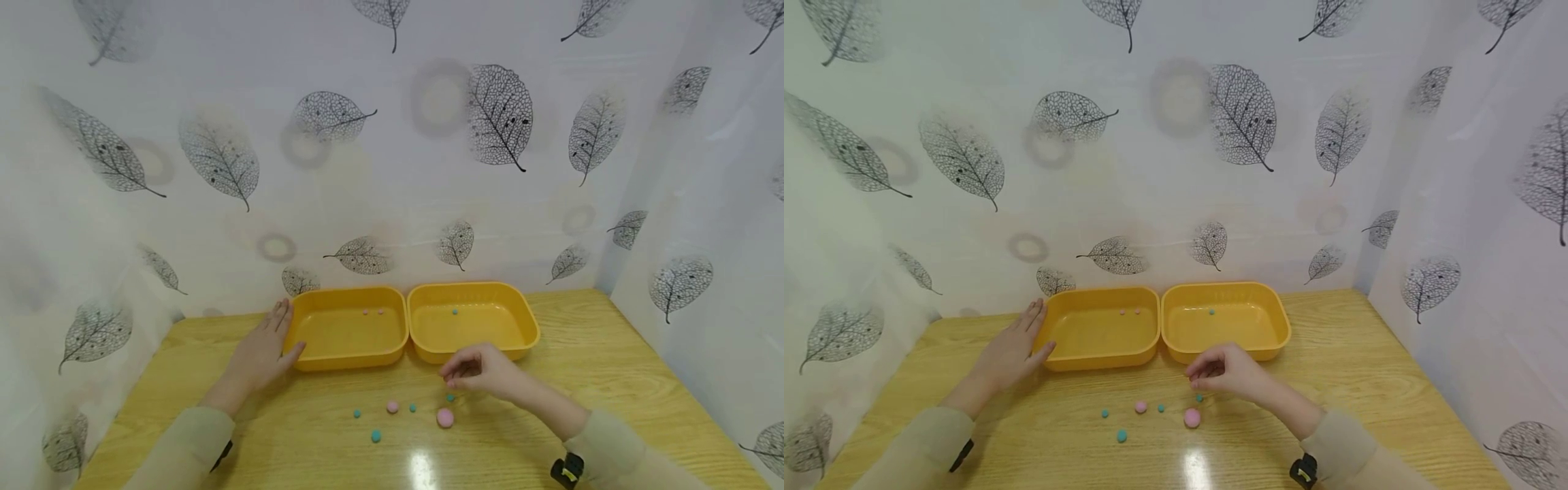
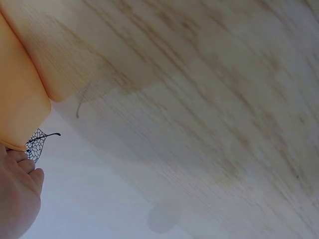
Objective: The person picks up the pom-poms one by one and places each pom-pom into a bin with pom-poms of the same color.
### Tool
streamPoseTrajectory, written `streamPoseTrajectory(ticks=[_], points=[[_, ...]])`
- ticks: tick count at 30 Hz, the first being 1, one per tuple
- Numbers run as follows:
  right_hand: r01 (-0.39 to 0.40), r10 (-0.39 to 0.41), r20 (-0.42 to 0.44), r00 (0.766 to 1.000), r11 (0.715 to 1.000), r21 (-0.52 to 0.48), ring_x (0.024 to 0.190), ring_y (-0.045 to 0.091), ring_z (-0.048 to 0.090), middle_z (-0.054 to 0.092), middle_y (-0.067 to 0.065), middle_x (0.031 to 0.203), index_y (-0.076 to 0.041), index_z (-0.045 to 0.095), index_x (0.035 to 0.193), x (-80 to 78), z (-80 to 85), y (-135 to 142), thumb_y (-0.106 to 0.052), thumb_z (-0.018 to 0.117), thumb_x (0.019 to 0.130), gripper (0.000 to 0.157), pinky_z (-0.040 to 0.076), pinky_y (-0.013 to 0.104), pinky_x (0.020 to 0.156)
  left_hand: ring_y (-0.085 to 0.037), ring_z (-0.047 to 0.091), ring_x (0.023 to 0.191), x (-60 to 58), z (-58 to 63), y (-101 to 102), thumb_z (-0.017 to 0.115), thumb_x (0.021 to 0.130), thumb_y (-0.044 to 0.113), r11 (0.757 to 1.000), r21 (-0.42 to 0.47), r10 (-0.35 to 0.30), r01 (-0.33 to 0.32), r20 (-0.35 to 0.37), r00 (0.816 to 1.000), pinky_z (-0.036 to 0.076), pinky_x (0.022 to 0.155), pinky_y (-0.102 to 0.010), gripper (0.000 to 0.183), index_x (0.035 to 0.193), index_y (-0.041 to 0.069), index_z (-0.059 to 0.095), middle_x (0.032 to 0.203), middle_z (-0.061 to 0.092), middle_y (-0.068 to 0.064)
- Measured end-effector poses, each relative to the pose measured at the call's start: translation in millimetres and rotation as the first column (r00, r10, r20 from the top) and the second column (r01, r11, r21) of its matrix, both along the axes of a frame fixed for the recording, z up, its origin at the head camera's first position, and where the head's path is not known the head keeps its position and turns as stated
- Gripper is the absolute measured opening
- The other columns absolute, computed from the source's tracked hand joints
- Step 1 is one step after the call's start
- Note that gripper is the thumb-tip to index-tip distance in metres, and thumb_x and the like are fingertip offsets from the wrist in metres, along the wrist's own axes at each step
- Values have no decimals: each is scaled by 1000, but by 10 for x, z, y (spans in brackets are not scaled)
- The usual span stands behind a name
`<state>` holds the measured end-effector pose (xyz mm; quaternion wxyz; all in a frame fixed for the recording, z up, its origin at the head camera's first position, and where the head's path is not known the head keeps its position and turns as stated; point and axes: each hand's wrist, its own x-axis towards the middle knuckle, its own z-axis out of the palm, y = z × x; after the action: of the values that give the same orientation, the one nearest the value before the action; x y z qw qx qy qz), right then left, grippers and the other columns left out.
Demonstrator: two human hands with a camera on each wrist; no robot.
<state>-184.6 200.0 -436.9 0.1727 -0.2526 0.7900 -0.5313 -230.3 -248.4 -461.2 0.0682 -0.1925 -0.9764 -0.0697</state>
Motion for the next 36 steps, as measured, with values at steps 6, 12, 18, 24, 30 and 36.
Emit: streamPoseTrajectory(ticks=[6,12,18,24,30,36], points=[[-17,17,6,1000,1000,-5,86,-1,70,74,36,108,14,74,112,46,-103,25,1,78,91,25,63,18,81,-48,25,161,-8,-25,-9,54,109,39,1000,-1,0,0,-1,1000,29,131,-59,80,160,-15,27,172,22,-31],[-23,23,5,1000,1000,8,86,0,70,76,30,106,11,75,111,76,-205,42,0,79,90,24,63,18,81,-48,25,161,-7,-14,-3,54,109,38,1000,-4,-4,4,-1,1000,29,131,-59,79,161,-14,26,172,23,-31],[-15,16,-21,1000,999,48,84,-1,68,79,22,103,5,78,109,110,-311,30,-2,82,87,23,63,19,78,-48,24,161,-9,-12,-9,54,109,38,1000,0,-4,4,-5,1000,29,131,-59,79,161,-15,26,172,22,-31],[-10,12,-20,1000,998,68,85,0,68,79,14,102,1,79,108,158,-336,-15,-7,87,86,25,62,20,78,-48,25,161,-12,-5,-3,54,109,38,1000,-5,-8,8,-1,1000,29,131,-59,79,161,-15,26,172,22,-31],[-19,23,-51,998,997,71,85,2,68,80,12,100,0,80,106,175,-340,-25,-10,89,85,25,62,21,77,-48,24,161,-11,4,-2,53,110,38,1000,-2,-4,4,8,1000,28,131,-59,79,161,-14,25,172,21,-31],[-55,63,-101,993,995,89,86,2,69,79,7,98,-5,81,104,175,-384,-13,-16,89,87,22,63,23,77,-48,24,161,-9,1,1,52,110,39,1000,-5,-5,5,11,1000,28,131,-59,79,161,-15,25,172,21,-31]])
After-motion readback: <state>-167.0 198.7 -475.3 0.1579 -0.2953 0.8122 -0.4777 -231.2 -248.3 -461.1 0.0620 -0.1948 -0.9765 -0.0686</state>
